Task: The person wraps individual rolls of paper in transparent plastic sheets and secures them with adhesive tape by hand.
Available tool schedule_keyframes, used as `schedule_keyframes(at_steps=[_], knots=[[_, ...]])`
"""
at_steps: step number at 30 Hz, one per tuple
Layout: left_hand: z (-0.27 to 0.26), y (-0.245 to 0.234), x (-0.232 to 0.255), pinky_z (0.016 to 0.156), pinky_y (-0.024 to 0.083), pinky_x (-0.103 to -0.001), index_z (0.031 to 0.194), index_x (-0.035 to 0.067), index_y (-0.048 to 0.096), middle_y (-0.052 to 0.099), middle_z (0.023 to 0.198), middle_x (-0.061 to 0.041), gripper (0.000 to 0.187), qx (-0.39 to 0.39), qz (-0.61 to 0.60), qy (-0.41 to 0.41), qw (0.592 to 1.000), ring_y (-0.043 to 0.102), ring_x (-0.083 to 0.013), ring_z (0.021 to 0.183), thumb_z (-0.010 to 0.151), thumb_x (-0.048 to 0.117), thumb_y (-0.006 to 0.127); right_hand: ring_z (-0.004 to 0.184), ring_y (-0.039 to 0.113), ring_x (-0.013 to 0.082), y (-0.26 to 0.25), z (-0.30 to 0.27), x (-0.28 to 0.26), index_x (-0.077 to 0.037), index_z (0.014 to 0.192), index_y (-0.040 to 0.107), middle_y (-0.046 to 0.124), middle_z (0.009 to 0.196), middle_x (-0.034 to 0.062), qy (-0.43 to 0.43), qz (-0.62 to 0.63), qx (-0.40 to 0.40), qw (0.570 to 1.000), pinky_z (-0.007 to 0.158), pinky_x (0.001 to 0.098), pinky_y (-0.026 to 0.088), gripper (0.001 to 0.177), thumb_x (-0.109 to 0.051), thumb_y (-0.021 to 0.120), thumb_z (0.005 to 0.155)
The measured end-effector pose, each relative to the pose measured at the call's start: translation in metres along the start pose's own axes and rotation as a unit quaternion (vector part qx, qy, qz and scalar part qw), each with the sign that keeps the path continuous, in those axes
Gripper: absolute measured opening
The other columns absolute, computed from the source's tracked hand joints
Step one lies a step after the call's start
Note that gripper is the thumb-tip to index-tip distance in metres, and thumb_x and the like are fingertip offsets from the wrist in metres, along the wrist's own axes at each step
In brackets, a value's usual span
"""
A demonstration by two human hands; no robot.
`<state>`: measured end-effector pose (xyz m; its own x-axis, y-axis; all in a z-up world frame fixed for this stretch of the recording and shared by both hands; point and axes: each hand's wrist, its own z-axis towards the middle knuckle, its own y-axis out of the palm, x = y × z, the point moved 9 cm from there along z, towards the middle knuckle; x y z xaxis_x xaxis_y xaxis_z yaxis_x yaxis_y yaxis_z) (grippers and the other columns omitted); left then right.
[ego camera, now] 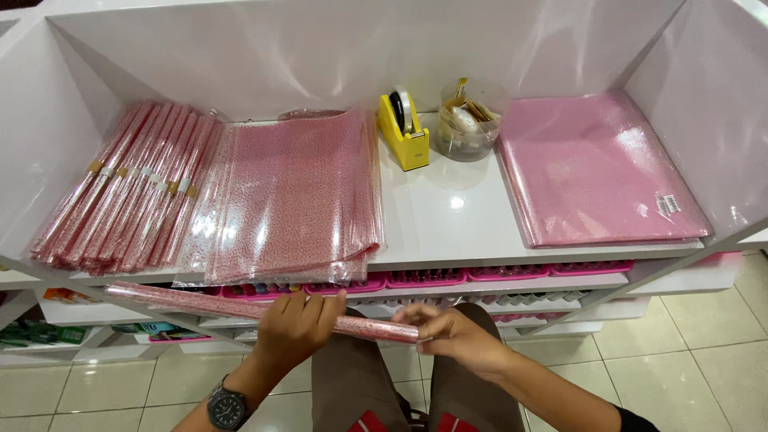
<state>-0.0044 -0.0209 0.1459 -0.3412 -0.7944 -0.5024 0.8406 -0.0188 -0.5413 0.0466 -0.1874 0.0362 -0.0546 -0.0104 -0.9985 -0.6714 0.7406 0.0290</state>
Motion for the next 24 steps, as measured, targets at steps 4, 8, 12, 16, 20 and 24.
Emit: schedule_keyframes(at_steps=[4,8,12,16,20,24], knots=[[-0.008,0.019,0.001,0.041,0.031,-0.027,0.054,0.019,0.043,0.043,0.045,0.003,0.049,-0.017,-0.033,-0.023,0.999,0.04,-0.0111,0.042,0.09,0.02,0.075,0.123,0.056,0.0163,0.006,-0.004,0.053,-0.006,0.098,0.081,0.061,0.133,0.0036,0.126,0.142,-0.019,0.982,0.095,0.0284,0.046,0.024,0.004,0.07,0.081],[-0.073,0.113,0.001,0.047,0.049,-0.044,0.074,0.021,0.068,0.066,0.06,0.0,0.031,-0.389,-0.194,-0.144,0.889,0.065,-0.0266,0.053,0.089,0.049,0.068,0.129,0.049,0.038,-0.001,-0.015,-0.049,-0.02,0.113,0.07,0.048,0.142,0.0177,-0.242,-0.479,0.067,0.841,0.1,0.0557,0.044,0.053,0.012,0.058,0.073],[-0.047,0.089,0.001,0.039,0.038,-0.034,0.068,0.019,0.058,0.052,0.05,0.002,0.019,-0.289,-0.158,-0.083,0.941,0.049,-0.0159,0.045,0.081,0.019,0.071,0.11,0.061,0.0281,0.023,-0.035,-0.076,-0.022,0.095,0.066,0.059,0.129,0.0109,-0.412,-0.621,0.124,0.655,0.099,0.0523,0.042,0.034,0.008,0.052,0.086],[-0.004,0.018,0.003,0.043,0.032,-0.027,0.055,0.019,0.044,0.044,0.046,0.003,0.045,-0.019,-0.041,0.024,0.999,0.042,-0.0124,0.042,0.091,0.02,0.072,0.121,0.058,0.0339,0.009,-0.024,-0.05,-0.016,0.081,0.078,0.062,0.126,0.012,-0.305,-0.336,0.079,0.888,0.094,0.048,0.046,0.032,0.004,0.055,0.091],[0.0,-0.003,0.004,0.045,0.026,-0.027,0.058,0.02,0.037,0.032,0.051,0.003,0.048,0.043,-0.013,0.047,0.998,0.034,-0.0116,0.045,0.094,0.026,0.067,0.125,0.058,0.0253,0.009,-0.011,0.0,-0.015,0.087,0.081,0.064,0.126,0.0091,-0.119,-0.113,0.006,0.986,0.103,0.0418,0.05,0.029,0.006,0.062,0.086],[-0.007,0.001,0.004,0.045,0.022,-0.024,0.058,0.021,0.035,0.031,0.05,0.004,0.054,0.061,0.023,0.059,0.996,0.034,-0.0089,0.043,0.1,0.043,0.061,0.112,0.063,0.0212,0.031,-0.019,0.063,0.004,0.117,0.07,0.068,0.128,0.0116,0.172,0.283,-0.008,0.944,0.096,0.0269,0.046,0.041,0.007,0.068,0.077]])
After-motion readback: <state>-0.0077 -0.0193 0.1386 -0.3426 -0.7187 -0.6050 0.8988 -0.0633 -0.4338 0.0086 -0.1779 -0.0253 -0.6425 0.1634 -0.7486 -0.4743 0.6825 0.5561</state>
